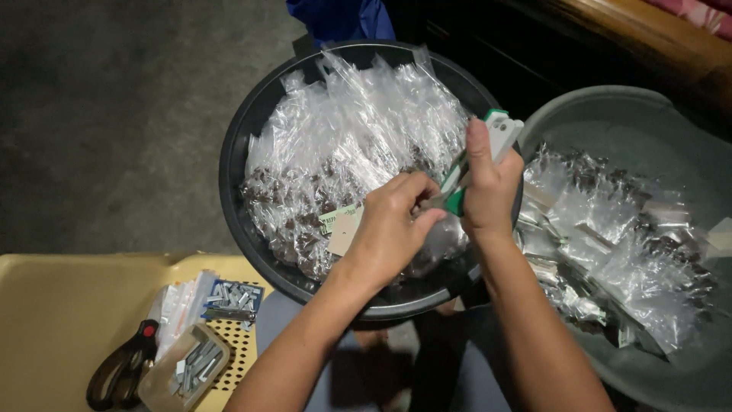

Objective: The person is sitting on the floor and packing small items into clear plastic bags. They use a handheld green and white stapler to seal the bags and then place them into a large black basin.

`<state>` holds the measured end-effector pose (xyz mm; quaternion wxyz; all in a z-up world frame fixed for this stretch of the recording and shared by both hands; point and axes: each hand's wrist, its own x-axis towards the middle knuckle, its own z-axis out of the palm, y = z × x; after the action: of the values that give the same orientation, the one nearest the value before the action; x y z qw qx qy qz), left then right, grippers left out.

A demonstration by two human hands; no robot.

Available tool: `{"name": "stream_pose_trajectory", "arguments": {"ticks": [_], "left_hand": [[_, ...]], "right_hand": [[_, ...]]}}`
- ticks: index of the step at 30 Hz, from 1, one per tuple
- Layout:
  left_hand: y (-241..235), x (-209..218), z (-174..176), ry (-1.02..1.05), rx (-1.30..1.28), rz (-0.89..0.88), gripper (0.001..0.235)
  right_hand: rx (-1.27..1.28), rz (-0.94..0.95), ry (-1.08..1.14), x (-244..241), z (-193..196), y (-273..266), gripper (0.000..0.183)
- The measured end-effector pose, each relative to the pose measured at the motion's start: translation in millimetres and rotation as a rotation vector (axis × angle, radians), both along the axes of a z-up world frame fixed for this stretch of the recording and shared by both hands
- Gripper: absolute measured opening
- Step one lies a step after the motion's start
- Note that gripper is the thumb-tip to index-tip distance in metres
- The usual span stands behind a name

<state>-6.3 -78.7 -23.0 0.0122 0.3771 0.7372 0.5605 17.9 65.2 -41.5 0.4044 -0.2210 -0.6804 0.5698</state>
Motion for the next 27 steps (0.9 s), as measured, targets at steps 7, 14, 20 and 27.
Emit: {"name": "stream_pose_trajectory", "arguments": {"ticks": [7, 14, 20, 27], "left_hand": [[-5, -31, 10, -0.192, 0.008, 0.035, 0.027], [19, -90, -45, -0.437, -0.078, 0.171, 0.029], [23, -79, -95, -0.381, -0.868, 0.265, 0.079], [41, -108, -147, -0.279, -0.787, 0.348, 0.037]], "right_hand": [[-0.300, 0.252, -0.019, 20, 11, 31, 0.028], [-0.095, -0.022, -0.155, 26, -2, 48, 0.037], [0.014, -0.052, 0.013, 35, -18, 65, 0.040], [0.048, -0.054, -0.003, 40, -33, 80, 0.041]]}}
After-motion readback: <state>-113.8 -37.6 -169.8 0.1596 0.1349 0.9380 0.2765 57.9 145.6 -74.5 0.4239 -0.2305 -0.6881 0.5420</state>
